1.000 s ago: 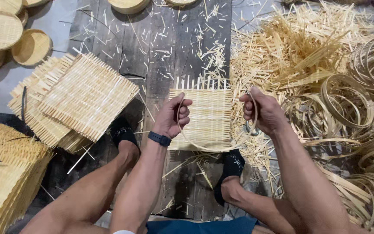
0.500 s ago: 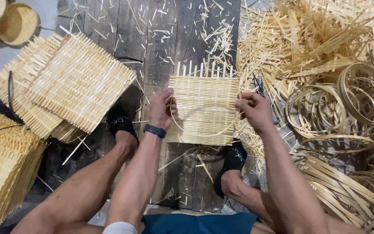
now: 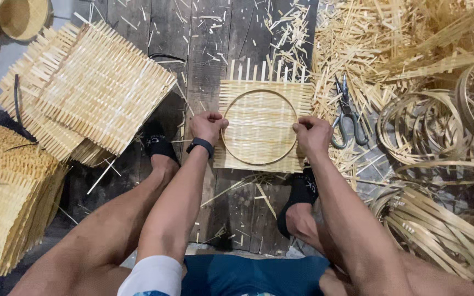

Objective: The person sits on the floor assembling woven bamboo basket lids. They fit a round woven bamboo disc into a circular bamboo rim, press the edges together, and trim off excess bamboo strip ends using shears, working on one basket piece at a time.

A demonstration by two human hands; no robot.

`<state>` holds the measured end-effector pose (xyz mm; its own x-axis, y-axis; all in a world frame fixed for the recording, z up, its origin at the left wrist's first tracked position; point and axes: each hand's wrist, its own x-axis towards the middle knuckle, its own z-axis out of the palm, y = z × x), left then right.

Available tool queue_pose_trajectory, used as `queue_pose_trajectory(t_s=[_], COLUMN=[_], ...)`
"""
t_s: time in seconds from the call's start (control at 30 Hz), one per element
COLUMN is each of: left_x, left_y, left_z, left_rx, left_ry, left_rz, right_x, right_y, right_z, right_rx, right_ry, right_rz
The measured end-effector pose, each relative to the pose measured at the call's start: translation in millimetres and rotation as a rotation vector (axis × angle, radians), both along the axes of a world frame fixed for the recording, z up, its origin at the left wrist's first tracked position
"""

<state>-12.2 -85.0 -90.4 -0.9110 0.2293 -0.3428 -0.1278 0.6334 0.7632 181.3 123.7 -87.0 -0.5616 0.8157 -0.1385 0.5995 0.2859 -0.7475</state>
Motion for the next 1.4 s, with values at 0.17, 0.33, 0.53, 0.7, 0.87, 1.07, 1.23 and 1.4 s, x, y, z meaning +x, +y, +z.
queue_pose_trajectory(t_s=[0.17, 0.33, 0.53, 0.7, 0.87, 1.07, 1.23, 1.4], left_x=[-1.6, -11.0, -21.5, -11.3, -3.7, -19.4, -22.9, -21.6], left_y=[0.8, -4.6, -4.2, -9.5, -21.0, -5.1, 62.0, 92.9], left_z=[5.3, -2.1, 0.8, -5.5, -22.9, -14.3, -12.9, -35.2], left_rx=[0.002, 0.025, -0.111, 0.121, 0.112, -0.148, 0.010, 0.124], left_ry=[-0.053, -0.163, -0.105, -0.215, -0.263, -0.097, 0.839, 0.491], left_rz=[0.002, -0.027, -0.133, -0.045, -0.064, -0.264, -0.793, -0.683], right_x=[-4.8, -12.7, -24.8, -15.1, -0.3, -13.0, -22.2, -10.8], right_y=[-1.8, -0.3, 9.8, 10.0, 25.0, 4.2, -66.9, -89.1], right_z=[8.0, 2.9, 3.8, -2.5, -12.5, 23.1, 26.6, -12.4], right_rx=[-0.085, -0.038, -0.202, -0.079, -0.255, -0.074, 0.471, 0.678], right_ry=[-0.022, 0.002, -0.035, 0.022, 0.052, -0.280, -0.385, -0.294], right_rz=[-0.046, -0.005, -0.041, 0.065, 0.001, 0.157, 1.163, 1.119])
